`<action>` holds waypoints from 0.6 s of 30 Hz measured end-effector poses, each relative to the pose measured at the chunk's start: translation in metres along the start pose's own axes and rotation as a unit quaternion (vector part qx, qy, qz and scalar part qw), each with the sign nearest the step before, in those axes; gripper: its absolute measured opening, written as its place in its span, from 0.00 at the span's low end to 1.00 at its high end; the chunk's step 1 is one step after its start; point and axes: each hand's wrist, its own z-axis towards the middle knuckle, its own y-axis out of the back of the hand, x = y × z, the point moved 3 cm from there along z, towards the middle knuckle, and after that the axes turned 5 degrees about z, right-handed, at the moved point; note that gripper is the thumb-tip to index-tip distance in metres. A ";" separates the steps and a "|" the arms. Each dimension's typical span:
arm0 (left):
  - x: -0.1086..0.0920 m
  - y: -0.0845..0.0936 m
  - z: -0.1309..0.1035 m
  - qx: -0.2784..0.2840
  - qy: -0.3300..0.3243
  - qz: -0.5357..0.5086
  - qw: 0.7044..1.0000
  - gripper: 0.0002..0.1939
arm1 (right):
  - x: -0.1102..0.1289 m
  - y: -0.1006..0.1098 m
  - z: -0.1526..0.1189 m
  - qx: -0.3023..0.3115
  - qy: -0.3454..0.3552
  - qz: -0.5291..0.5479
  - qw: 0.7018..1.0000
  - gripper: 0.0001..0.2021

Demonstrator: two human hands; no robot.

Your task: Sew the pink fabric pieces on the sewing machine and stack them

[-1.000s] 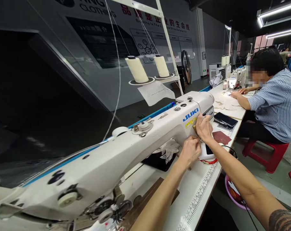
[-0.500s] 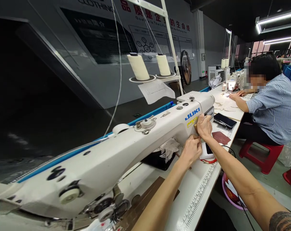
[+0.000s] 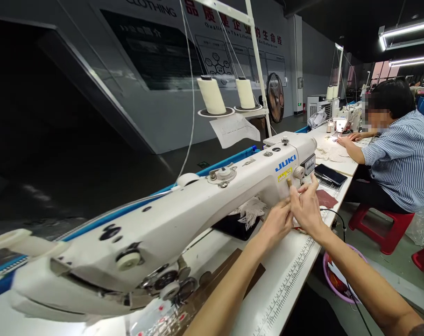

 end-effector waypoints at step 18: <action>-0.038 0.144 -0.289 -0.134 0.198 0.220 0.946 0.17 | 0.079 -0.049 -0.136 0.237 0.452 0.205 0.835 0.19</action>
